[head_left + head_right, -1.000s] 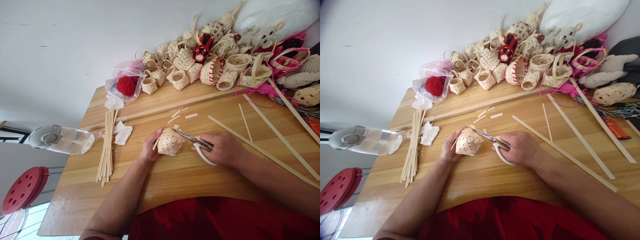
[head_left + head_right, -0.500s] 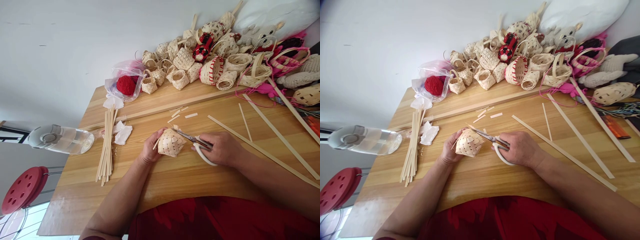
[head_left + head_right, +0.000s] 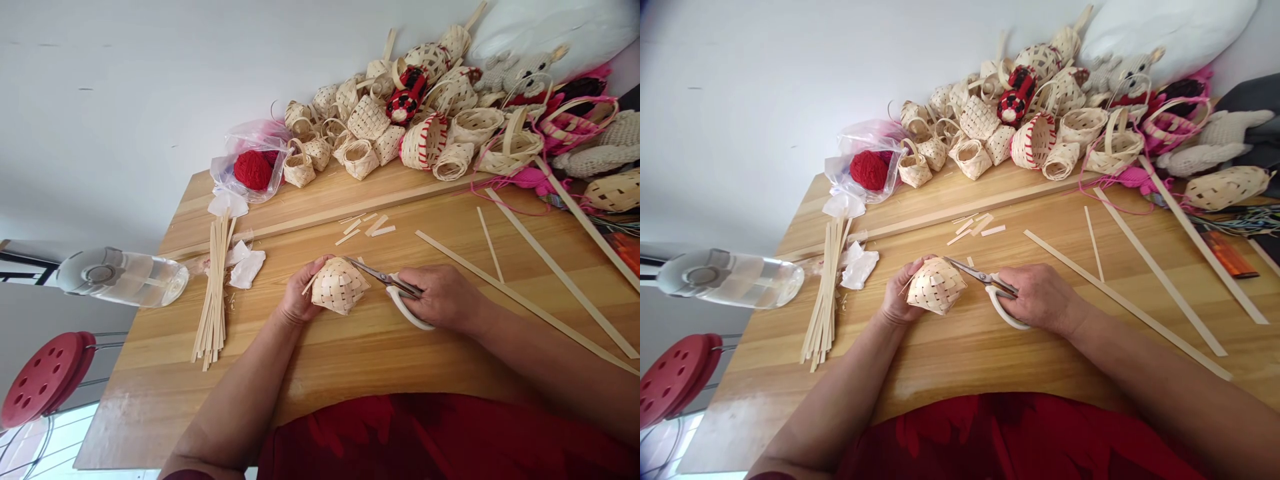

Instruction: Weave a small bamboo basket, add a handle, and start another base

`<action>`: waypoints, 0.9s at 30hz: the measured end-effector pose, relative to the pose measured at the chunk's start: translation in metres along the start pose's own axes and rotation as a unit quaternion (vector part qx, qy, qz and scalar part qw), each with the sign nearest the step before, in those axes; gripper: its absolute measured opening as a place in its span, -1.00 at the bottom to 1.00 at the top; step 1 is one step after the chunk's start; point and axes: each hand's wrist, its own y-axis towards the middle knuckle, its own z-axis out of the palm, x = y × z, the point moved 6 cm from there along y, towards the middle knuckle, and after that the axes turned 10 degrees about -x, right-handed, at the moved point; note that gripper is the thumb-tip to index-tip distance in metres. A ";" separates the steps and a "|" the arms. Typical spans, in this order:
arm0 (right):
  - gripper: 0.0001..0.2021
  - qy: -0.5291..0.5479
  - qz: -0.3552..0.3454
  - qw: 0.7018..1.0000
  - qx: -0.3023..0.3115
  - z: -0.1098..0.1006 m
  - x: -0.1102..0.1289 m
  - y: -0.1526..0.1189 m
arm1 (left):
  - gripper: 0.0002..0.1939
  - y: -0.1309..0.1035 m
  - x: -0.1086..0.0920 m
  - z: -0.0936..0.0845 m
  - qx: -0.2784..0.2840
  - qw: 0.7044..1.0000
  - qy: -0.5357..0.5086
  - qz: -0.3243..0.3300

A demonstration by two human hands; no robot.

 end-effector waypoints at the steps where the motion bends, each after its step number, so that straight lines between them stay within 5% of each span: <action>1: -0.66 0.000 0.002 1.000 -0.013 -0.002 -0.001 0.001 | -0.73 0.000 0.000 0.001 0.012 1.000 0.002 -0.004; 8: -0.67 -0.020 0.020 0.996 -0.085 -0.017 -0.009 0.003 | -0.54 0.002 -0.003 -0.001 0.048 0.999 0.014 0.020; 27: -0.70 -0.073 -0.078 0.994 -0.034 -0.023 -0.001 0.008 | -0.54 -0.003 -0.007 0.003 0.038 0.979 0.131 0.154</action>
